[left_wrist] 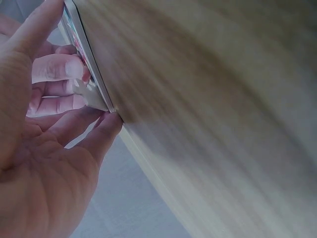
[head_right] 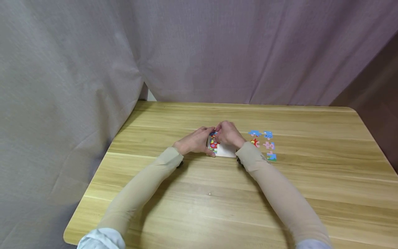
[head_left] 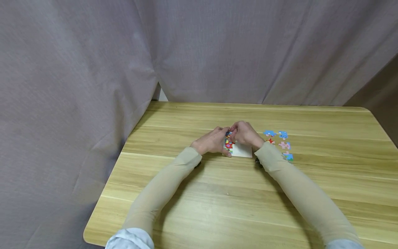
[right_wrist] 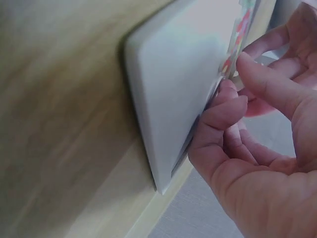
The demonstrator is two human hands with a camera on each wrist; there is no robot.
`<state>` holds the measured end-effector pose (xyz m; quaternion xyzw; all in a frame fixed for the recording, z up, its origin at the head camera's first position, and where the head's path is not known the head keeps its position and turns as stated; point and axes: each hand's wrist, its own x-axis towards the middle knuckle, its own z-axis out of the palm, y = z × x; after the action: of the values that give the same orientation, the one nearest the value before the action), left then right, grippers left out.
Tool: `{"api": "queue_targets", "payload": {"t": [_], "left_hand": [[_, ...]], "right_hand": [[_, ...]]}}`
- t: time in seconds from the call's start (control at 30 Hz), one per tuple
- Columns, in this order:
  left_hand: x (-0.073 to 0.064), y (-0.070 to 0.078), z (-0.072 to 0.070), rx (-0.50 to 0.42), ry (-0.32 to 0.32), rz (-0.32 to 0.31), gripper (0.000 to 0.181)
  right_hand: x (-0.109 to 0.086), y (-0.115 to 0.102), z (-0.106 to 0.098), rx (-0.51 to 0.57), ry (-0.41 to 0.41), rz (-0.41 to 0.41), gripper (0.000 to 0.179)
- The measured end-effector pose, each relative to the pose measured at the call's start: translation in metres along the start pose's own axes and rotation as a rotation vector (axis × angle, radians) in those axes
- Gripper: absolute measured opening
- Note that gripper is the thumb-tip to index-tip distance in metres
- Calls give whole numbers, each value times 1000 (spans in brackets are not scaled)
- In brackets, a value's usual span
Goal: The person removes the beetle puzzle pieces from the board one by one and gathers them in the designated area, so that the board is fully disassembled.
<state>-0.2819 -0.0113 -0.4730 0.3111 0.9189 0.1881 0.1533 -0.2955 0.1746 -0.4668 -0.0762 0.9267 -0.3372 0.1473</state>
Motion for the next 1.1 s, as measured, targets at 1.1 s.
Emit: {"api": "queue_targets", "payload": {"t": [1.1], "left_hand": [[1, 1, 1, 41, -5, -10, 120]], "right_hand": [[-4, 0, -1, 83, 50, 59, 38]]}}
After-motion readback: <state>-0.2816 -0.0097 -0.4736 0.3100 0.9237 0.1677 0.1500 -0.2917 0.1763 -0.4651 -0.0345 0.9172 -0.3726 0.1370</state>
